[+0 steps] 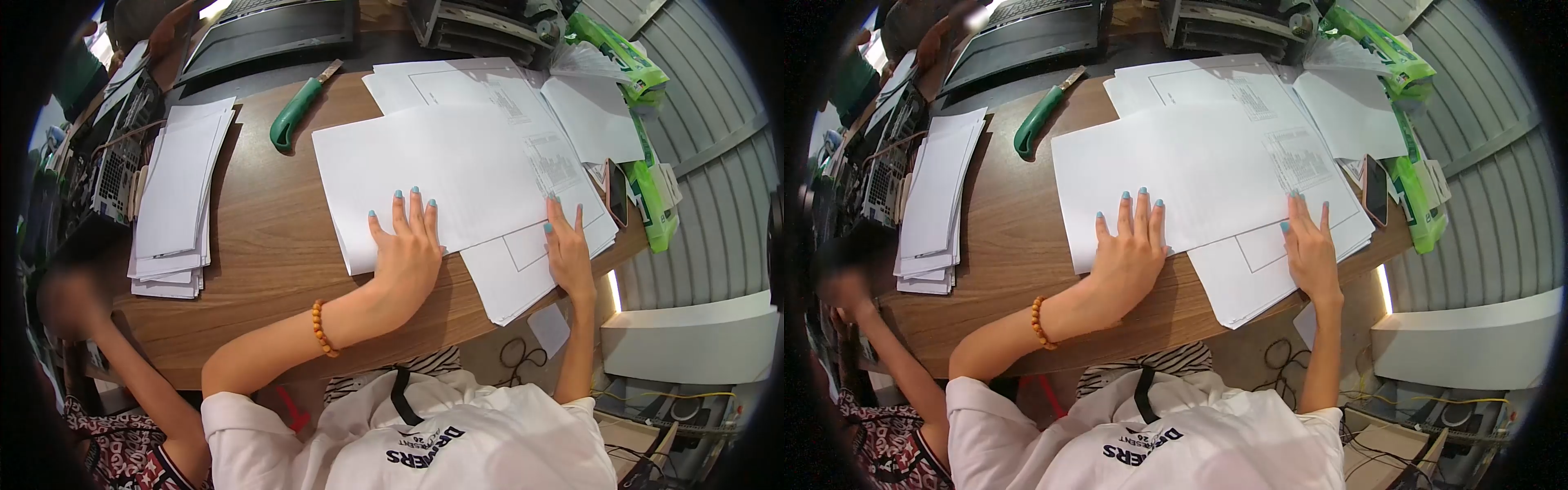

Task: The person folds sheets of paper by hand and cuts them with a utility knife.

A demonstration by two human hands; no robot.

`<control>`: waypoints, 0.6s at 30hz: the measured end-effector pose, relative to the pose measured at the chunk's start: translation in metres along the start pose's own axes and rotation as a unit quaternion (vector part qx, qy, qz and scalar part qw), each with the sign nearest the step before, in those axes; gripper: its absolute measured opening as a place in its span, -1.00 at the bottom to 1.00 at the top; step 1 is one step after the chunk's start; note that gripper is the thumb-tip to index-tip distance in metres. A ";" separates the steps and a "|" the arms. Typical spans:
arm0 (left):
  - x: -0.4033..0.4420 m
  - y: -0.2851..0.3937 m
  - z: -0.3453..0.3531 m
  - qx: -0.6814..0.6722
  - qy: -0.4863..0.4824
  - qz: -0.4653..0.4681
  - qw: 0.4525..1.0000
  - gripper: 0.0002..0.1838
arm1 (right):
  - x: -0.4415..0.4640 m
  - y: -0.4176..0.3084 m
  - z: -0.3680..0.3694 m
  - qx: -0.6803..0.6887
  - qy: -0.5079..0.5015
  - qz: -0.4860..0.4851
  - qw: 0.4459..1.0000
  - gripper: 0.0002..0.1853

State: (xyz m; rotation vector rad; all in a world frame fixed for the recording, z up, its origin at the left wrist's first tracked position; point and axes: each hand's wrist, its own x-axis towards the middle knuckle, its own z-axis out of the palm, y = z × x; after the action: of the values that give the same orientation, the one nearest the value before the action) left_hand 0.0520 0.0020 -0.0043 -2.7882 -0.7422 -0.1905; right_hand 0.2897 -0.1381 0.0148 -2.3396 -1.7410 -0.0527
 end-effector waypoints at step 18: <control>0.031 -0.059 -0.024 -0.193 -0.048 0.181 0.963 -0.77 | -0.022 -0.176 0.023 0.004 0.031 -0.045 0.999 -0.48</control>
State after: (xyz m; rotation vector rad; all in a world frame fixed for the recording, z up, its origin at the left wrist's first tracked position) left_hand 0.0475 0.0600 0.0366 -3.2617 -0.2145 -0.1445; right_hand 0.1138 -0.1062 0.0165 -2.2293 -1.8118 -0.1327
